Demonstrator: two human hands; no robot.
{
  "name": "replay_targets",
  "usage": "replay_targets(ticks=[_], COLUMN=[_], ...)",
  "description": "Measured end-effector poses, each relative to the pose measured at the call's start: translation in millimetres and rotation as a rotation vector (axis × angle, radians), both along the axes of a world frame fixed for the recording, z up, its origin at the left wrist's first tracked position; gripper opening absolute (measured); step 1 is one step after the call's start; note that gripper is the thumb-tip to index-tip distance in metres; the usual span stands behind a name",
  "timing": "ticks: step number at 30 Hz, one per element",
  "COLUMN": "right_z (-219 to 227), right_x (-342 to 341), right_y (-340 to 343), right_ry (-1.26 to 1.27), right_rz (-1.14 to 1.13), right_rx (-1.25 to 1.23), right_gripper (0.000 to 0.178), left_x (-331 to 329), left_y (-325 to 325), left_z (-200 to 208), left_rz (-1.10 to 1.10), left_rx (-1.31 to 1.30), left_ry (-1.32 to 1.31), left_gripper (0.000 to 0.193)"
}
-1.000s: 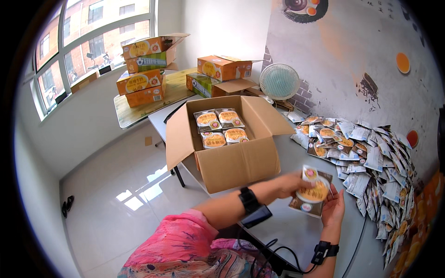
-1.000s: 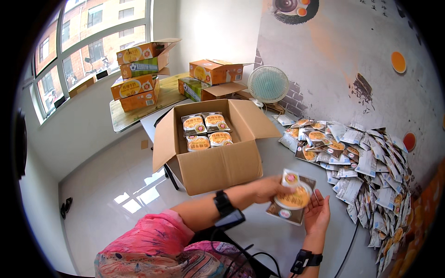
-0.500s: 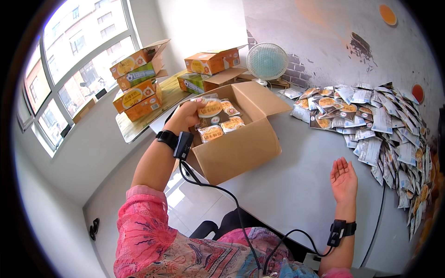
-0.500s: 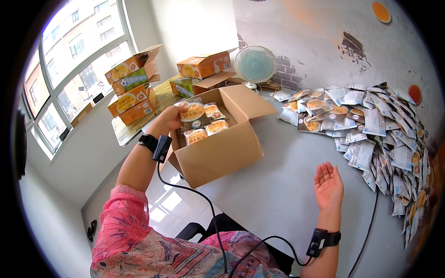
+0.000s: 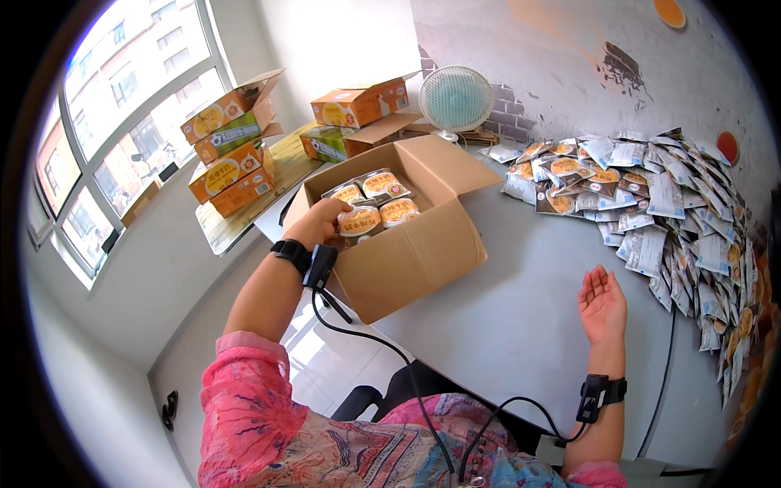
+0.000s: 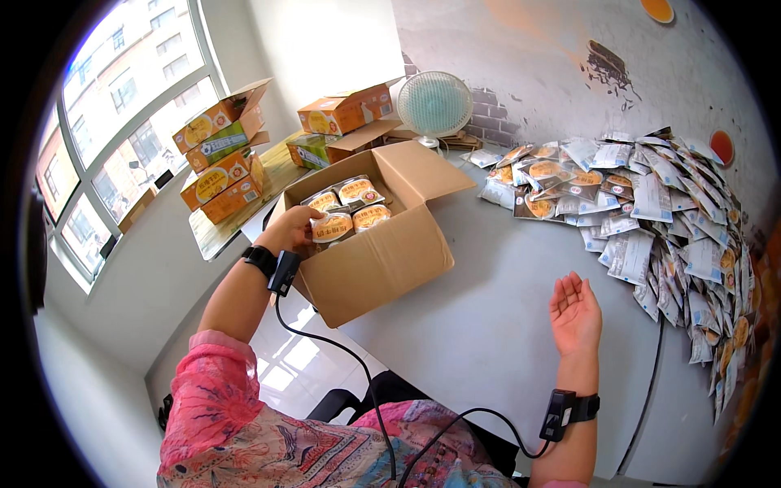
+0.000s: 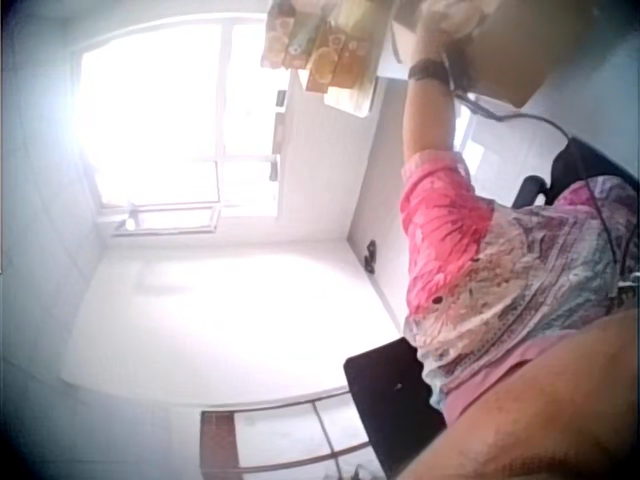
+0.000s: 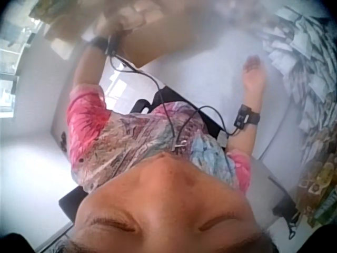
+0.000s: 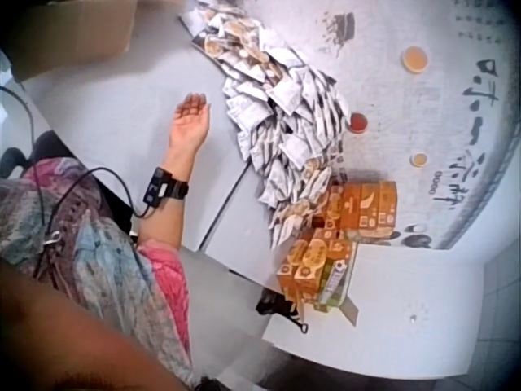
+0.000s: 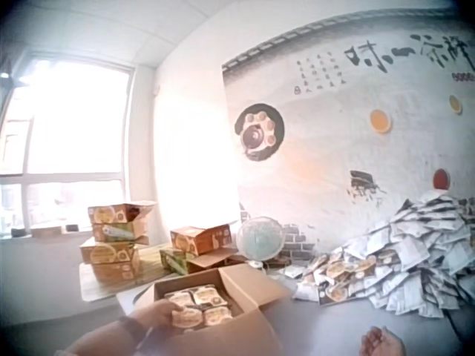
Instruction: The person sorts food packets from a large pile on a desk and places them into a cardboard box.
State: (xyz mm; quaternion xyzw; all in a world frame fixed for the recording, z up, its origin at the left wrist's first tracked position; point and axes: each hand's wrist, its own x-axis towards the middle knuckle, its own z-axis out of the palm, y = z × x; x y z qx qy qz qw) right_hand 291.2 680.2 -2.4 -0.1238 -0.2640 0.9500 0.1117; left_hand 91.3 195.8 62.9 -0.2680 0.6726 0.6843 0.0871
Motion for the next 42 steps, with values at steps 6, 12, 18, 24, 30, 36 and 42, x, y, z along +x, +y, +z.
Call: replay_targets(ticks=[6,12,18,24,30,36,42], right_z=[-1,-2,-5,-12,-20,-14,-22], right_x=[-1,-3,-2,-2,-14,-3,-8], right_y=[0,2,3,9,5,18,24], right_ry=[-0.012,-0.021,-0.032,0.013,0.059,0.002,-0.051], right_rz=[0.000,0.005,-0.001,0.054,0.047,-0.034,-0.095], right_rx=[0.000,-0.002,-0.012,-0.068,-0.175,-0.037,-0.009], right_gripper=[0.020,0.020,0.020,0.018,0.016,0.020,0.022], left_x=[27,16,19,10,27,81,113], left_y=[14,28,47,22,49,169,246], left_z=[8,8,10,-5,21,55,-1], left_rz=[-0.419,-0.979,-1.032,-1.292,-0.914,-0.819,-0.906], left_rx=[-0.710,-1.290,-1.424,-1.698,-1.530,-0.571,0.284], left_ry=[0.187,0.121,0.001,0.283,0.572,0.883,0.521], left_gripper=[0.064,0.073,0.064,0.035,0.061,0.049,0.029])
